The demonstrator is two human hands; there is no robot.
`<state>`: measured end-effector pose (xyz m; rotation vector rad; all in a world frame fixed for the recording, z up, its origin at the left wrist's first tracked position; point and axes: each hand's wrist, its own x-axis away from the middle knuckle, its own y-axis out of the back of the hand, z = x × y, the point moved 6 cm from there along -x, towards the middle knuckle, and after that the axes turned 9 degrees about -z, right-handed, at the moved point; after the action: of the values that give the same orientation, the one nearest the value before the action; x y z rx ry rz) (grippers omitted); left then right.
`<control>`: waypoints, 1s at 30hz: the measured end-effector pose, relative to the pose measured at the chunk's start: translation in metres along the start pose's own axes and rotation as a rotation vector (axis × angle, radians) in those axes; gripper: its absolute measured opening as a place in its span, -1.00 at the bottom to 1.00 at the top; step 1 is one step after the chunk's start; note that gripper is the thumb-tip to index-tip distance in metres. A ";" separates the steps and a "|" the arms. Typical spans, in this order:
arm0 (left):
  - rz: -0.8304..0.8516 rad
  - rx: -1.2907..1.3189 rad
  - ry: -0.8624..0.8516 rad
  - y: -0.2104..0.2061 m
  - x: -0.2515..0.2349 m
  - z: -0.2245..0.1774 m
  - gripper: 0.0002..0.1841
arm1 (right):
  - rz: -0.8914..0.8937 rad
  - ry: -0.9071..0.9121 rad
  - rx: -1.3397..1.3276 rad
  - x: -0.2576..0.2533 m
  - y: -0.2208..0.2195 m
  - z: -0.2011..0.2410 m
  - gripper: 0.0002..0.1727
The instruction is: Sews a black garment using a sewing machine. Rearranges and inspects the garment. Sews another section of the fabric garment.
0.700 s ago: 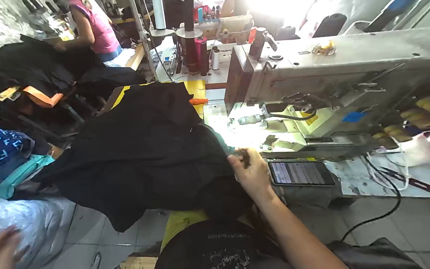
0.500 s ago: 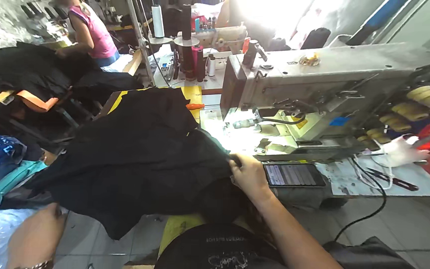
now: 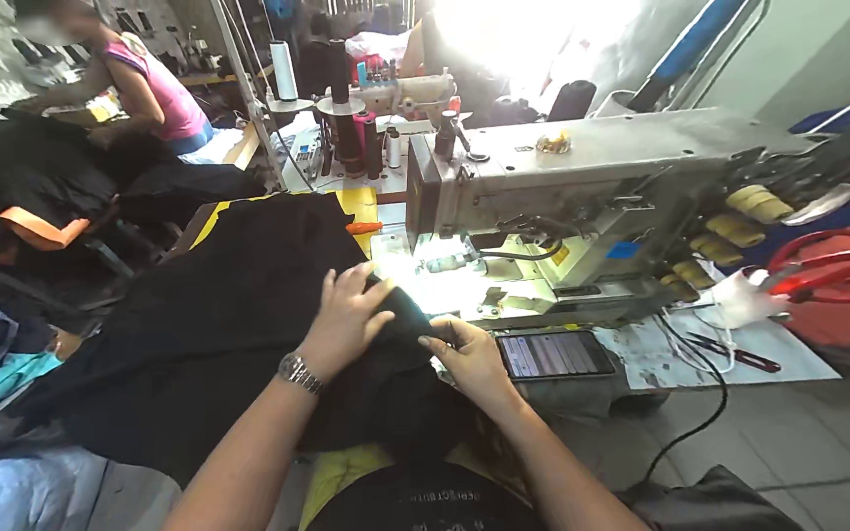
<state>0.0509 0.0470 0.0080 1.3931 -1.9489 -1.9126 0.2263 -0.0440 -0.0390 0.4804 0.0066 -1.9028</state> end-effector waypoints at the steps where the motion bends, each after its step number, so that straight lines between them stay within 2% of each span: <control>1: 0.021 0.107 0.009 -0.010 -0.008 0.003 -0.69 | -0.008 0.005 -0.036 0.000 0.001 -0.001 -0.82; 4: 0.021 0.449 0.145 -0.003 -0.021 0.016 -0.80 | -0.084 0.107 0.032 0.003 0.002 -0.007 -0.85; 6: 0.009 0.584 0.212 0.015 -0.024 0.010 -0.83 | -0.056 0.124 0.006 0.007 -0.006 -0.007 -0.84; 8: -0.076 0.580 0.183 0.038 -0.024 -0.003 -0.83 | 0.124 -0.038 -0.261 0.013 -0.016 0.001 -0.84; 10: -0.211 0.476 0.062 0.067 -0.027 -0.015 -0.84 | 0.409 -0.277 -0.771 0.021 -0.028 0.009 -0.84; 11: -0.256 0.396 -0.002 0.076 -0.031 -0.019 -0.84 | 0.516 -0.332 -0.925 0.023 -0.030 0.011 -0.84; 12: -0.266 0.301 -0.047 0.077 -0.037 -0.019 -0.83 | 0.546 -0.352 -0.969 0.022 -0.029 0.008 -0.84; 14: -0.192 0.173 -0.075 0.052 -0.045 -0.011 -0.83 | 0.430 -0.379 -0.814 0.014 -0.025 -0.009 -0.83; 16: -0.085 0.159 -0.108 0.012 -0.048 -0.006 -0.84 | 0.302 -0.437 -0.601 0.007 -0.019 -0.028 -0.75; 19: 0.099 0.151 -0.177 -0.034 -0.033 -0.012 -0.74 | 0.235 -0.496 -0.462 0.008 -0.012 -0.045 -0.74; 20: 0.099 0.120 -0.170 -0.040 -0.029 -0.009 -0.72 | 0.218 -0.495 -0.434 0.008 -0.010 -0.048 -0.78; 25: 0.053 -0.035 0.061 -0.023 -0.035 0.042 -0.80 | 0.231 -0.441 -0.254 0.000 -0.007 -0.050 -0.84; 28: -0.004 -0.041 0.074 -0.011 -0.042 0.037 -0.85 | 0.277 -0.460 -0.175 0.004 -0.010 -0.049 -0.80; 30: -0.060 0.047 0.097 -0.007 -0.047 0.031 -0.85 | 0.326 -0.458 -0.121 0.008 -0.007 -0.052 -0.81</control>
<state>0.0630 0.1011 0.0199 1.5425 -1.9409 -1.7978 0.2344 -0.0369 -0.0906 -0.0442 -0.2423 -1.6402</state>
